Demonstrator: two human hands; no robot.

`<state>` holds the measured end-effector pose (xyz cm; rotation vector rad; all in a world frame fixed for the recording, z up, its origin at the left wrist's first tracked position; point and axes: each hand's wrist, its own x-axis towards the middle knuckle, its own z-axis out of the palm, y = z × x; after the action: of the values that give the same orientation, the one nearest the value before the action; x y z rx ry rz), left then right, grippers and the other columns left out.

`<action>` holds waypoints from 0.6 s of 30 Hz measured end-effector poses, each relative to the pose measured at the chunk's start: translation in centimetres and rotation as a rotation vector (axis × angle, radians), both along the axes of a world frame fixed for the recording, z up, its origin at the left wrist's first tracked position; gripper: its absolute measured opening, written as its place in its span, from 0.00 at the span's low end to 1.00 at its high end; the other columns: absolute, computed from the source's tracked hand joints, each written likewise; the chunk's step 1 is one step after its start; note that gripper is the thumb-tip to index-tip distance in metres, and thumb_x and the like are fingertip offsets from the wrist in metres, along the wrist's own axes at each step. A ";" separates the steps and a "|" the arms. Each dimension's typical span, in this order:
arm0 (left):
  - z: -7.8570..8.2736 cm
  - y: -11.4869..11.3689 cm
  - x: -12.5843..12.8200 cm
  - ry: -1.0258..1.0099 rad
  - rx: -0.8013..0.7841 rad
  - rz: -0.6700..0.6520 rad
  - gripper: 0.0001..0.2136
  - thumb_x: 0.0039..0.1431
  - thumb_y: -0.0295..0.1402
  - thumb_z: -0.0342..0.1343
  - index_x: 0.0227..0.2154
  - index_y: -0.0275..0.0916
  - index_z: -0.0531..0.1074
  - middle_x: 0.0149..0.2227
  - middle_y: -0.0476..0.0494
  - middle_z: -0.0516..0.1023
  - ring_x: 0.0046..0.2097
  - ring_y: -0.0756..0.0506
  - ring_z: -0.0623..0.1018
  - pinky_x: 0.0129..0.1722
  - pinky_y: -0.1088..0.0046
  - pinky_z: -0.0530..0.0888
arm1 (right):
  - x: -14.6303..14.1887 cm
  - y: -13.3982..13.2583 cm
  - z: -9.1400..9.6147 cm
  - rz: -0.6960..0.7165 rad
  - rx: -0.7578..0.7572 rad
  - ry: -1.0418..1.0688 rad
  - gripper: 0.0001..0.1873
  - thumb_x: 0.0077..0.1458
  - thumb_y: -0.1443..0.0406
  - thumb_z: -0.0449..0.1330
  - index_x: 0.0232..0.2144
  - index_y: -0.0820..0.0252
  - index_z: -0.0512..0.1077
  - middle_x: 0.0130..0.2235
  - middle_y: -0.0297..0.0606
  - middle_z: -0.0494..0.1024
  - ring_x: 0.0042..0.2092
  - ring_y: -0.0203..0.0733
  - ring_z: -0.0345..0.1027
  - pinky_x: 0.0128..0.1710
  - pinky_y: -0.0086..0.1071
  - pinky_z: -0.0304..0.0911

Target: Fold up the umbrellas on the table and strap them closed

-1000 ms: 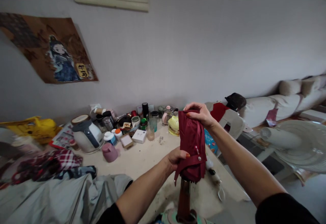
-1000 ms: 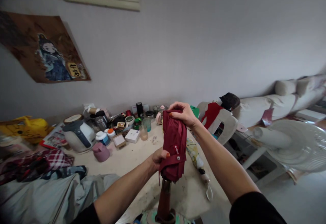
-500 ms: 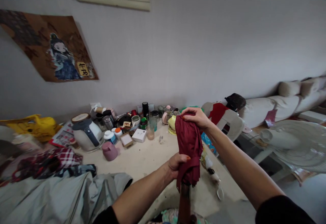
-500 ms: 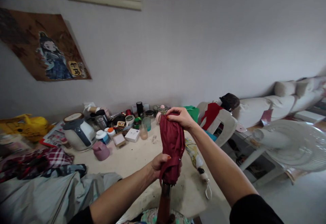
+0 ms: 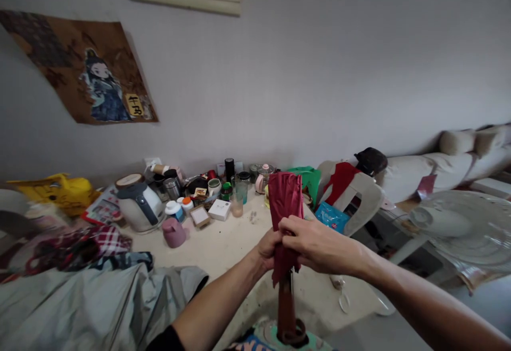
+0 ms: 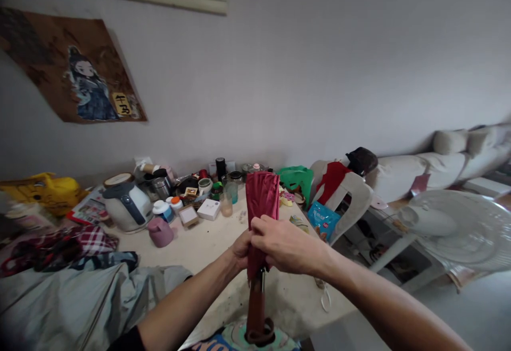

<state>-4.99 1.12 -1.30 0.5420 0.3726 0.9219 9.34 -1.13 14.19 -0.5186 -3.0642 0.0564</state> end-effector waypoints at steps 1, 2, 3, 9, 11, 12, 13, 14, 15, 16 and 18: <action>0.1 -0.1 0.1 -0.004 -0.009 0.009 0.09 0.49 0.27 0.56 0.34 0.29 0.75 0.28 0.42 0.79 0.26 0.44 0.78 0.28 0.67 0.75 | 0.0 -0.1 -0.1 0.004 0.005 0.008 0.08 0.52 0.72 0.59 0.36 0.62 0.72 0.43 0.44 0.71 0.42 0.44 0.66 0.41 0.38 0.65; 0.2 -0.2 0.1 -0.013 -0.012 0.018 0.09 0.49 0.28 0.58 0.34 0.29 0.75 0.27 0.42 0.79 0.26 0.44 0.78 0.29 0.67 0.76 | 0.1 -0.1 -0.1 0.010 0.008 0.035 0.06 0.53 0.73 0.57 0.35 0.62 0.72 0.42 0.43 0.71 0.41 0.43 0.65 0.39 0.36 0.64; 0.4 -0.4 0.1 -0.028 -0.010 0.028 0.10 0.47 0.28 0.59 0.33 0.28 0.75 0.27 0.42 0.79 0.27 0.45 0.78 0.30 0.68 0.76 | 0.3 -0.1 0.1 -0.004 0.018 0.084 0.06 0.55 0.73 0.55 0.34 0.62 0.71 0.40 0.43 0.71 0.39 0.41 0.65 0.37 0.34 0.64; 1.1 -1.0 -0.6 -0.060 0.014 0.060 0.19 0.39 0.29 0.67 0.38 0.26 0.75 0.32 0.37 0.81 0.30 0.45 0.79 0.35 0.70 0.76 | 3.0 0.0 4.0 -0.337 0.035 0.506 0.16 0.64 0.60 0.47 0.27 0.58 0.67 0.26 0.37 0.70 0.26 0.37 0.60 0.26 0.32 0.56; 1.2 -1.1 -0.4 -0.051 0.033 0.072 0.21 0.39 0.30 0.68 0.39 0.26 0.75 0.33 0.37 0.81 0.30 0.45 0.79 0.34 0.70 0.76 | 2.9 -0.5 5.3 -0.329 -0.163 0.576 0.17 0.64 0.58 0.46 0.30 0.57 0.69 0.26 0.36 0.71 0.25 0.37 0.62 0.26 0.31 0.58; 1.3 -1.1 -0.2 -0.056 0.049 0.078 0.21 0.39 0.30 0.68 0.40 0.27 0.75 0.33 0.38 0.81 0.30 0.45 0.79 0.34 0.70 0.76 | 2.4 -0.8 5.7 -0.308 -0.263 0.601 0.17 0.65 0.58 0.46 0.32 0.57 0.70 0.27 0.36 0.73 0.26 0.36 0.64 0.26 0.31 0.59; 1.4 -1.1 0.1 -0.064 0.066 0.077 0.21 0.39 0.29 0.67 0.39 0.28 0.74 0.33 0.38 0.81 0.30 0.45 0.79 0.33 0.70 0.76 | 1.4 -1.1 6.0 -0.282 -0.349 0.618 0.17 0.64 0.58 0.46 0.34 0.58 0.71 0.28 0.37 0.73 0.27 0.36 0.65 0.27 0.30 0.61; 1.5 -1.1 0.4 -0.069 0.076 0.077 0.20 0.39 0.29 0.67 0.39 0.29 0.74 0.33 0.39 0.81 0.30 0.46 0.79 0.33 0.71 0.75 | 0.1 -1.2 6.1 -0.255 -0.411 0.633 0.16 0.64 0.59 0.47 0.36 0.58 0.72 0.28 0.37 0.74 0.27 0.36 0.66 0.27 0.30 0.62; 1.5 -1.1 0.7 -0.064 0.080 0.071 0.19 0.40 0.29 0.67 0.38 0.29 0.74 0.32 0.39 0.81 0.29 0.46 0.78 0.32 0.71 0.74 | -1.5 -1.2 6.2 -0.231 -0.466 0.622 0.14 0.63 0.61 0.48 0.37 0.59 0.73 0.28 0.37 0.74 0.27 0.36 0.66 0.26 0.30 0.62; 1.5 -1.1 1.0 -0.047 0.077 0.063 0.18 0.40 0.28 0.66 0.37 0.29 0.74 0.31 0.40 0.80 0.29 0.46 0.78 0.31 0.72 0.73 | -3.2 -1.0 6.3 -0.228 -0.534 0.597 0.15 0.62 0.63 0.47 0.39 0.60 0.73 0.26 0.36 0.74 0.25 0.35 0.65 0.24 0.29 0.61; 1.3 -1.1 1.4 -0.008 0.065 0.046 0.17 0.39 0.27 0.66 0.36 0.30 0.74 0.31 0.40 0.80 0.28 0.47 0.77 0.32 0.72 0.72 | -6.3 0.1 6.9 -0.185 -0.652 0.531 0.17 0.59 0.66 0.50 0.48 0.62 0.71 0.29 0.37 0.76 0.25 0.34 0.67 0.24 0.29 0.64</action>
<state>-3.62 0.05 0.03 0.5911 0.3496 0.9829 2.99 -1.02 21.04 -0.6660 -2.4107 1.0232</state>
